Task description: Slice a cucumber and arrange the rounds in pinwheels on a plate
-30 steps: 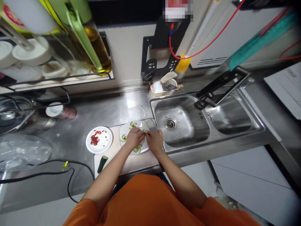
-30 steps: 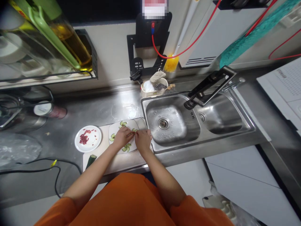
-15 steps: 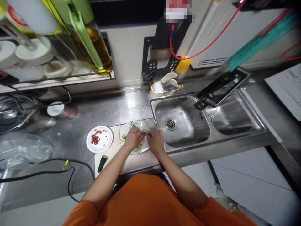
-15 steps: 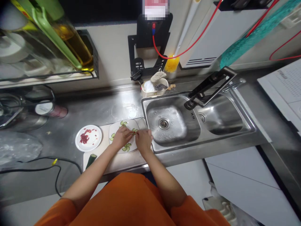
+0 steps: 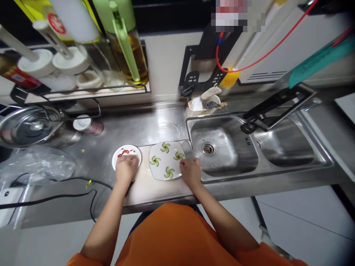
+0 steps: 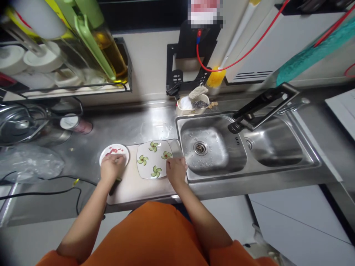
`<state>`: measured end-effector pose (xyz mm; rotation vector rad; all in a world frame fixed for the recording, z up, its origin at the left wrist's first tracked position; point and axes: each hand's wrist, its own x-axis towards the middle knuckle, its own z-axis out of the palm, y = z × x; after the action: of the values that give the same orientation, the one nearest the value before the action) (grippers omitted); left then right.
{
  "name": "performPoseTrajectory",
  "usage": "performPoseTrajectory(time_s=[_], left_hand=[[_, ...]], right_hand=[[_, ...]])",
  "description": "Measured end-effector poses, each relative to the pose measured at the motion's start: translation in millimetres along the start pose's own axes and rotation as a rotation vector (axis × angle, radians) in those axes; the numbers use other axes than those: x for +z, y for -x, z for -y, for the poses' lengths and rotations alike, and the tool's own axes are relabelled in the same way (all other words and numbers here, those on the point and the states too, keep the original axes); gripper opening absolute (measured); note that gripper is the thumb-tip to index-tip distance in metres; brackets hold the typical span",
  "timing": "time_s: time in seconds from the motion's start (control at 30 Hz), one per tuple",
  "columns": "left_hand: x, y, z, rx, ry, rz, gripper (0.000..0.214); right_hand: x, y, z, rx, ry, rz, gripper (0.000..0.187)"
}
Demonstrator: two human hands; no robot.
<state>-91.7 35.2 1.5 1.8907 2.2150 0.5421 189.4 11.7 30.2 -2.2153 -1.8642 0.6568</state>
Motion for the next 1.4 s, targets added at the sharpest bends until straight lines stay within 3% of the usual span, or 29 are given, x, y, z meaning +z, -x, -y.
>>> performPoseTrajectory(time_s=[0.13,0.33,0.53,0.73,0.87,1.0,1.13,1.4], left_hand=[[-2.9,-15,17,-0.162,-0.076,0.029,0.030],[3.2,-35,18,-0.174,-0.109,0.099,0.032],[-0.4,-37,19,-0.176,-0.072,0.110,0.029],[-5.9,-7,-9,0.008,0.152,0.016,0.022],[5.7,29,-45,0.200,0.343,0.145,0.015],[21.6,53,-71,0.276,0.374,0.282,0.012],[29.2,59,-81,0.285,0.354,0.367,0.010],[35.8,61,-84,0.293,0.338,0.418,0.009]], right_hand=[[0,2,6,-0.032,0.022,0.008,0.019],[-2,4,11,-0.047,0.016,-0.007,0.019],[-3,6,11,-0.066,0.015,-0.024,0.017],[-1,10,13,-0.095,-0.064,-0.021,0.018],[2,13,16,-0.118,-0.106,0.034,0.017],[6,15,18,-0.128,-0.095,0.124,0.017],[9,17,17,-0.141,-0.064,0.202,0.019],[12,18,14,-0.146,-0.002,0.263,0.019]])
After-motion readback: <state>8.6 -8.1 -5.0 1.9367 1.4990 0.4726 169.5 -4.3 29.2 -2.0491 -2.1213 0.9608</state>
